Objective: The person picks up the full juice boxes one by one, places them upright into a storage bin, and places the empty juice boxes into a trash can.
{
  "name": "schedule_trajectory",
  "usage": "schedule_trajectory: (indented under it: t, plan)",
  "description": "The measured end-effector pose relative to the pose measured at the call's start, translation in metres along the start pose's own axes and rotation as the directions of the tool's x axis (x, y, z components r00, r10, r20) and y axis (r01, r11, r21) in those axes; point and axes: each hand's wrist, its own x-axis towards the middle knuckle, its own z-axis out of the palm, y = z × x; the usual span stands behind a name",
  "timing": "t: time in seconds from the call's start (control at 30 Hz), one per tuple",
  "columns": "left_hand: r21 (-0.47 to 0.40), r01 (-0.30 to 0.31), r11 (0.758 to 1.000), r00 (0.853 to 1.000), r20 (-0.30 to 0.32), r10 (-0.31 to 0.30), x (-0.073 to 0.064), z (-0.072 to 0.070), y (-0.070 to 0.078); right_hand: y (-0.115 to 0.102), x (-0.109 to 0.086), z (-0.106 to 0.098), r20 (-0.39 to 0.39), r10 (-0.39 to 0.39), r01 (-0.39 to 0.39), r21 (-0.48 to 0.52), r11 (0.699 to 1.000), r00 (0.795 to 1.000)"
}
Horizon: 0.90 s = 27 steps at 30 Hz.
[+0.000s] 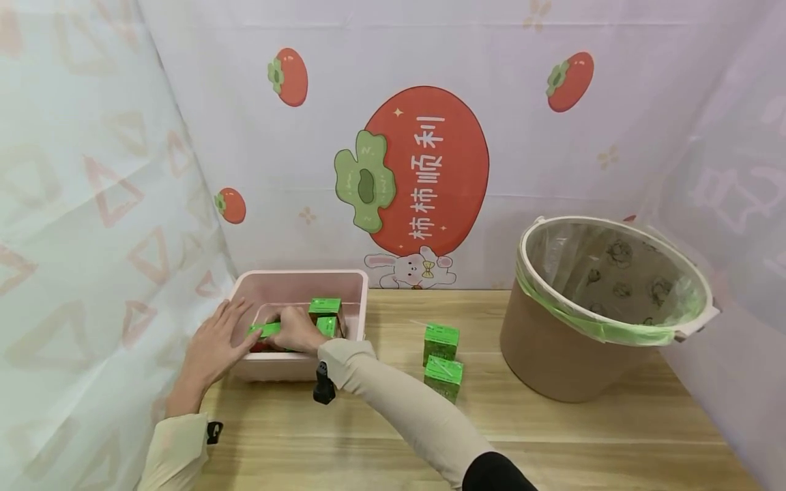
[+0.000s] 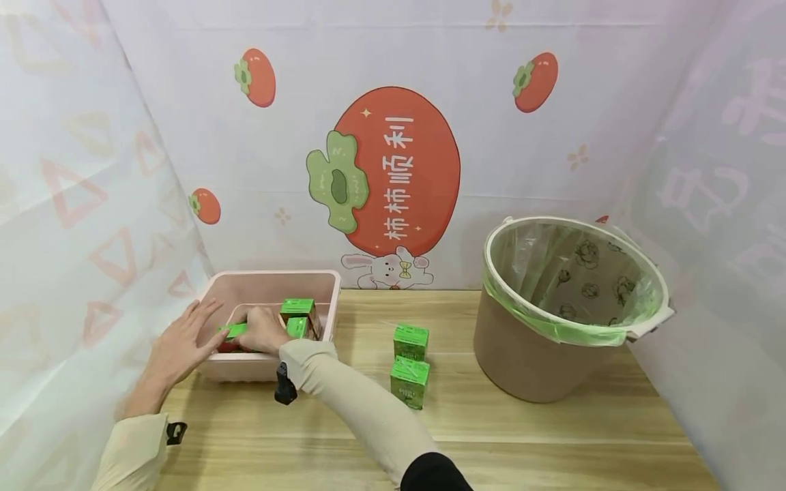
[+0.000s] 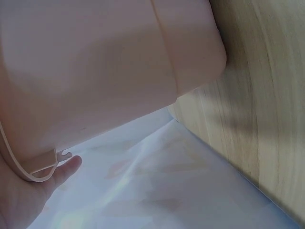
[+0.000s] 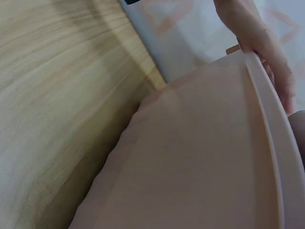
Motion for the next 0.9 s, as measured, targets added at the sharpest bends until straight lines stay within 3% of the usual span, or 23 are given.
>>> schedule_trajectory:
  t: [0.23,0.5,0.67,0.9]
  plan:
    - [0.004,0.003,1.0,1.0,0.006,-0.003,0.0,-0.001,0.0001,0.0016,0.0025,0.0039,0.041,0.027,-0.025,-0.047,0.999,0.999]
    - [0.014,0.014,1.0,1.0,-0.007,-0.014,-0.0006,-0.0002,-0.0011,-0.0002,0.0009,0.0078,0.091,0.063,-0.045,-0.193,0.98,0.994]
    - [0.016,0.028,0.999,1.0,-0.002,-0.028,0.0002,-0.0007,0.0013,0.0017,-0.0004,0.0069,0.098,0.07,-0.049,-0.201,0.978,0.993]
    - [0.014,0.028,1.0,1.0,0.006,-0.028,0.0006,-0.0007,0.0029,0.0036,0.0,0.005,0.105,0.1,-0.086,-0.135,0.987,0.989]
